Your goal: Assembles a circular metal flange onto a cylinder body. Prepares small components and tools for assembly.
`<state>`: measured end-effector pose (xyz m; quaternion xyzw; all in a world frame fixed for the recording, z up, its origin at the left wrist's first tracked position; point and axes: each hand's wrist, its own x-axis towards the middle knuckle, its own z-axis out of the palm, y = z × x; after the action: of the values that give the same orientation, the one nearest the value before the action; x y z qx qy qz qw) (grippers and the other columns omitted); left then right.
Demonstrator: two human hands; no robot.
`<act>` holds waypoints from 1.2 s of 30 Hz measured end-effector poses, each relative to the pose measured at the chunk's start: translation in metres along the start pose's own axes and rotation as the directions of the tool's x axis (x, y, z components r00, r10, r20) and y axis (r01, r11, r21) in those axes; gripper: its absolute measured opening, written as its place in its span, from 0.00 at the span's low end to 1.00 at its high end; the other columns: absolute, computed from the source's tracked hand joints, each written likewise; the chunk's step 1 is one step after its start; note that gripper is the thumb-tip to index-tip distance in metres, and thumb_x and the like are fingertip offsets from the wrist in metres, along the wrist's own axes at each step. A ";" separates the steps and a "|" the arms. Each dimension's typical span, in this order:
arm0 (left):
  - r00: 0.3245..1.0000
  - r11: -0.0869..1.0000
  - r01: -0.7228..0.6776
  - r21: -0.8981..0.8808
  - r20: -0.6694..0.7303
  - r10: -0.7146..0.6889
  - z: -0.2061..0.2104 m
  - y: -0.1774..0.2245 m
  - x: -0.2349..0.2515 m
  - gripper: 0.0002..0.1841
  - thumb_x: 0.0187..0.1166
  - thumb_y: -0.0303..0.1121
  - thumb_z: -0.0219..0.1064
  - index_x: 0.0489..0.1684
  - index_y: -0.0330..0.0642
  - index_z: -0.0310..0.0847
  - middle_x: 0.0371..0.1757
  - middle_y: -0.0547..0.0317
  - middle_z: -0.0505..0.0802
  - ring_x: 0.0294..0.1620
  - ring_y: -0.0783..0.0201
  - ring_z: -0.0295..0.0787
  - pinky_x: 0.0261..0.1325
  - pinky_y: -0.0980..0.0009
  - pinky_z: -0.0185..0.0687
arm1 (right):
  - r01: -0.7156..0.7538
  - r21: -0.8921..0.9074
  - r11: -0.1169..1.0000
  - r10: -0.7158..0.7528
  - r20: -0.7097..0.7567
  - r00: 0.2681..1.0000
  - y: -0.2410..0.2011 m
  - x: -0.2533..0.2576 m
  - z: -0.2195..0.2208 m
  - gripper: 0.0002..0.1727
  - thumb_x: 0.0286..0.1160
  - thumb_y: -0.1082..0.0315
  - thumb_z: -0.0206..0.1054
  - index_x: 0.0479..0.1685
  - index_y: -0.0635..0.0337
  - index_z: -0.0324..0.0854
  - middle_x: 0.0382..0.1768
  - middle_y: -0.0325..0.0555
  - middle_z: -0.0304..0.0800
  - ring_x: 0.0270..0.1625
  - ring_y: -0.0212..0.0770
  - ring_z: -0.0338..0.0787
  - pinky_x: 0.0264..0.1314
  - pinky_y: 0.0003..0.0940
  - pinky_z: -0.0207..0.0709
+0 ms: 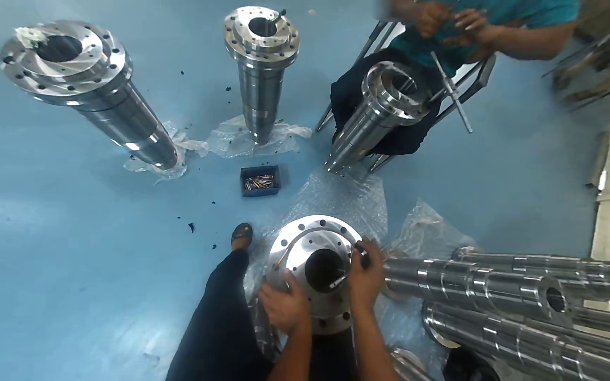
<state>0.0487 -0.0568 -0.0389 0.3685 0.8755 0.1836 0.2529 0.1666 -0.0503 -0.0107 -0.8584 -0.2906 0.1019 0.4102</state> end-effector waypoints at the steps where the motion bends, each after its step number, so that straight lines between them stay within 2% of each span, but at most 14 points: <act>1: 1.000 1.000 -0.001 0.005 -0.003 0.001 0.000 0.001 0.000 0.36 0.82 0.55 0.62 0.76 0.31 0.75 0.63 0.33 0.87 0.60 0.35 0.89 0.54 0.38 0.84 | 0.025 0.004 1.000 -0.025 -0.001 1.000 0.000 0.001 0.000 0.14 0.76 0.74 0.66 0.58 0.69 0.87 0.75 0.59 0.82 0.84 0.59 0.73 0.86 0.58 0.62; 4: 1.000 1.000 -0.007 0.007 -0.022 0.007 0.002 0.001 -0.001 0.36 0.81 0.56 0.62 0.75 0.31 0.75 0.63 0.33 0.87 0.59 0.34 0.89 0.53 0.37 0.84 | 0.054 0.000 0.999 -0.054 0.006 0.999 -0.006 0.002 0.001 0.24 0.67 0.77 0.67 0.66 0.70 0.82 0.81 0.59 0.76 0.88 0.59 0.67 0.88 0.59 0.58; 5: 1.000 1.000 -0.006 0.006 -0.027 0.007 0.003 0.001 -0.001 0.36 0.82 0.56 0.62 0.75 0.31 0.76 0.63 0.33 0.87 0.59 0.34 0.89 0.53 0.37 0.84 | 0.058 -0.006 0.998 -0.058 0.006 0.998 -0.009 0.003 0.002 0.27 0.64 0.78 0.67 0.68 0.70 0.80 0.83 0.60 0.73 0.88 0.60 0.66 0.87 0.60 0.59; 7: 1.000 1.000 0.003 0.005 -0.010 -0.003 0.002 0.001 0.000 0.35 0.82 0.56 0.62 0.75 0.31 0.76 0.64 0.33 0.87 0.61 0.35 0.88 0.55 0.38 0.84 | 0.058 -0.027 0.998 -0.058 0.001 0.998 -0.015 0.001 0.005 0.32 0.61 0.78 0.69 0.74 0.69 0.76 0.87 0.62 0.63 0.86 0.60 0.68 0.80 0.58 0.68; 9: 1.000 1.000 0.008 0.006 -0.004 -0.008 0.001 0.001 0.001 0.35 0.82 0.55 0.63 0.76 0.31 0.76 0.64 0.33 0.87 0.61 0.35 0.88 0.55 0.38 0.84 | 0.064 -0.019 0.998 -0.064 -0.020 0.998 -0.018 -0.001 0.008 0.40 0.56 0.79 0.72 0.79 0.69 0.69 0.92 0.64 0.51 0.89 0.59 0.62 0.81 0.56 0.67; 11: 1.000 1.000 0.012 0.000 0.006 -0.012 -0.001 0.002 0.000 0.36 0.82 0.55 0.63 0.76 0.31 0.75 0.63 0.33 0.87 0.61 0.35 0.88 0.55 0.38 0.84 | 0.024 0.019 1.000 -0.023 -0.049 0.999 -0.019 -0.001 0.010 0.50 0.53 0.80 0.74 0.87 0.68 0.59 0.93 0.63 0.45 0.90 0.59 0.60 0.83 0.54 0.65; 13: 1.000 1.000 0.015 0.000 0.007 -0.015 -0.001 0.002 0.001 0.36 0.82 0.55 0.63 0.76 0.31 0.75 0.64 0.33 0.87 0.61 0.35 0.88 0.55 0.38 0.84 | -0.110 0.042 0.993 0.111 -0.045 0.993 -0.024 0.001 0.009 0.57 0.53 0.81 0.77 0.92 0.65 0.49 0.91 0.64 0.52 0.84 0.58 0.69 0.78 0.52 0.71; 16: 1.000 1.000 0.016 -0.012 0.010 -0.016 -0.002 0.003 -0.001 0.36 0.81 0.55 0.63 0.76 0.30 0.75 0.65 0.32 0.86 0.61 0.33 0.88 0.55 0.35 0.83 | -0.306 -0.062 0.950 0.308 0.031 0.951 -0.040 0.008 -0.001 0.51 0.61 0.77 0.78 0.89 0.65 0.53 0.76 0.69 0.72 0.68 0.62 0.82 0.66 0.58 0.77; 18: 1.000 1.000 0.012 -0.006 0.003 -0.012 -0.001 0.003 -0.001 0.36 0.81 0.55 0.63 0.75 0.30 0.75 0.64 0.31 0.86 0.61 0.33 0.88 0.55 0.36 0.83 | -0.313 -0.141 0.939 0.328 0.102 0.939 -0.043 0.012 -0.006 0.45 0.67 0.75 0.75 0.89 0.64 0.57 0.73 0.68 0.76 0.64 0.62 0.84 0.65 0.60 0.77; 20: 1.000 1.000 0.009 0.001 -0.001 -0.009 -0.001 0.002 -0.001 0.36 0.81 0.55 0.62 0.75 0.30 0.75 0.64 0.32 0.86 0.60 0.34 0.88 0.54 0.37 0.83 | -0.278 -0.206 0.938 0.310 0.141 0.940 -0.042 0.012 -0.009 0.40 0.71 0.74 0.72 0.88 0.63 0.61 0.64 0.67 0.83 0.57 0.61 0.87 0.59 0.60 0.79; 24: 1.000 1.000 0.020 0.001 0.009 -0.020 -0.001 0.002 0.000 0.36 0.81 0.57 0.61 0.76 0.32 0.75 0.65 0.32 0.86 0.61 0.34 0.88 0.55 0.36 0.83 | -0.259 -0.240 0.936 0.303 0.169 0.938 -0.038 0.012 -0.012 0.34 0.75 0.73 0.70 0.84 0.63 0.67 0.59 0.66 0.85 0.54 0.60 0.87 0.58 0.60 0.79; 27: 0.999 1.000 0.024 -0.008 0.022 -0.024 -0.002 0.003 0.000 0.36 0.82 0.56 0.62 0.77 0.32 0.75 0.65 0.32 0.86 0.62 0.34 0.87 0.55 0.36 0.83 | -0.281 -0.114 0.953 0.297 0.159 0.942 -0.028 0.010 -0.020 0.33 0.76 0.74 0.70 0.82 0.65 0.67 0.55 0.62 0.86 0.51 0.54 0.88 0.55 0.54 0.81; 32: 1.000 1.000 -0.003 -0.005 -0.009 0.003 -0.001 0.001 -0.001 0.37 0.81 0.57 0.61 0.76 0.31 0.75 0.64 0.32 0.86 0.61 0.34 0.88 0.54 0.37 0.84 | -0.346 0.256 0.903 0.322 0.133 0.937 -0.017 0.000 -0.045 0.33 0.70 0.83 0.70 0.78 0.71 0.67 0.53 0.54 0.87 0.47 0.39 0.88 0.48 0.33 0.84; 36: 1.000 1.000 -0.007 -0.004 -0.001 0.007 -0.002 0.001 -0.001 0.36 0.82 0.57 0.62 0.76 0.30 0.75 0.65 0.31 0.86 0.61 0.34 0.88 0.55 0.38 0.84 | -0.415 0.459 0.785 0.371 0.187 0.910 -0.021 -0.015 -0.070 0.30 0.68 0.87 0.65 0.75 0.73 0.69 0.51 0.55 0.89 0.44 0.40 0.91 0.46 0.32 0.87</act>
<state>0.0492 -0.0574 -0.0365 0.3709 0.8740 0.1867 0.2524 0.1743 -0.0940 0.0497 -0.7626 -0.0876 0.2923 0.5704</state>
